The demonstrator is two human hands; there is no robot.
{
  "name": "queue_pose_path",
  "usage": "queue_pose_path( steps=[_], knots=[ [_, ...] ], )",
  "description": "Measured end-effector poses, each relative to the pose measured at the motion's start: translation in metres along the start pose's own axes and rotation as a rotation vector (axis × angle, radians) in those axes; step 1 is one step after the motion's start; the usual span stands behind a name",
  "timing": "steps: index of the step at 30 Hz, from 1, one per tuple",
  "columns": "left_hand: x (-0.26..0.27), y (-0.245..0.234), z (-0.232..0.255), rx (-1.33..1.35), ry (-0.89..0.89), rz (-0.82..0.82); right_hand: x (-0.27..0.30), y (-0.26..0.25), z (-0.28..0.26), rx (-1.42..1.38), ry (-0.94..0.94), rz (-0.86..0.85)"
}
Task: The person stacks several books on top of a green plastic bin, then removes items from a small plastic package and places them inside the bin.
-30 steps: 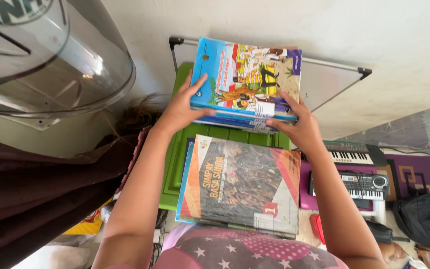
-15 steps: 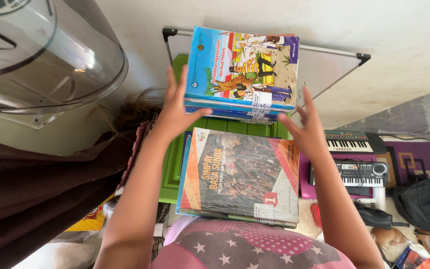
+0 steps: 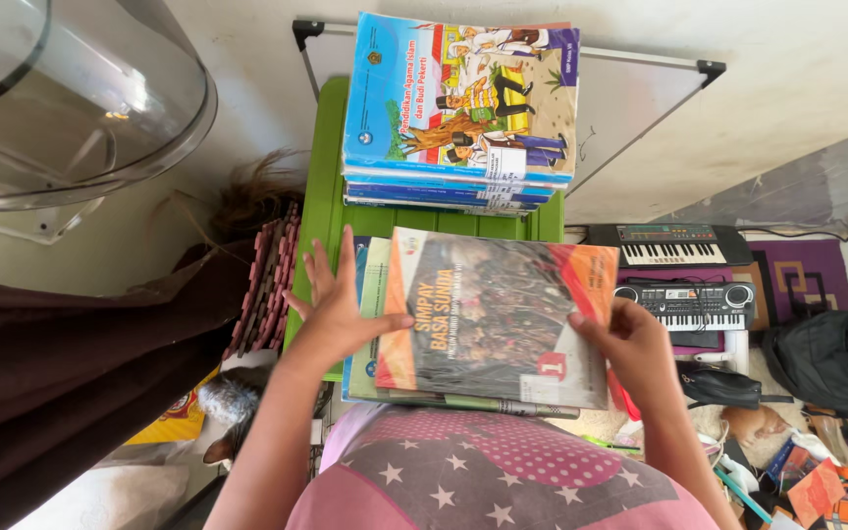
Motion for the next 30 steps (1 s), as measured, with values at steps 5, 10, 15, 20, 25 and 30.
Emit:
queue_pose_path(
  steps=[5,10,15,20,25,30],
  knots=[
    [0.013,0.003,0.026,-0.203,0.094,0.161,0.008,-0.007,0.006,-0.268,-0.039,0.143],
    [0.018,0.006,0.039,0.361,0.398,0.271,0.022,-0.008,-0.016,-0.785,-0.273,0.179],
    [0.014,0.013,0.028,0.958,0.681,0.017,0.015,-0.019,-0.012,-0.800,-0.732,-0.100],
    [0.037,0.010,0.006,0.895,0.798,0.090,0.008,-0.015,-0.004,-0.701,-0.811,-0.210],
    [0.032,0.016,-0.011,0.908,0.766,0.123,0.001,-0.001,0.015,-0.571,-0.427,-0.245],
    [0.013,0.000,0.002,0.613,0.595,0.298,-0.021,0.016,-0.011,-0.391,-0.444,-0.080]
  ],
)
Point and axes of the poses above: each hand's wrist, its own x-axis away from the middle knuckle, its own y-axis out of the palm, z = x × y, the point moved 1 cm from there along -x, towards the middle knuckle, and after that the axes turned 3 degrees about -y, right-handed, at the moved point
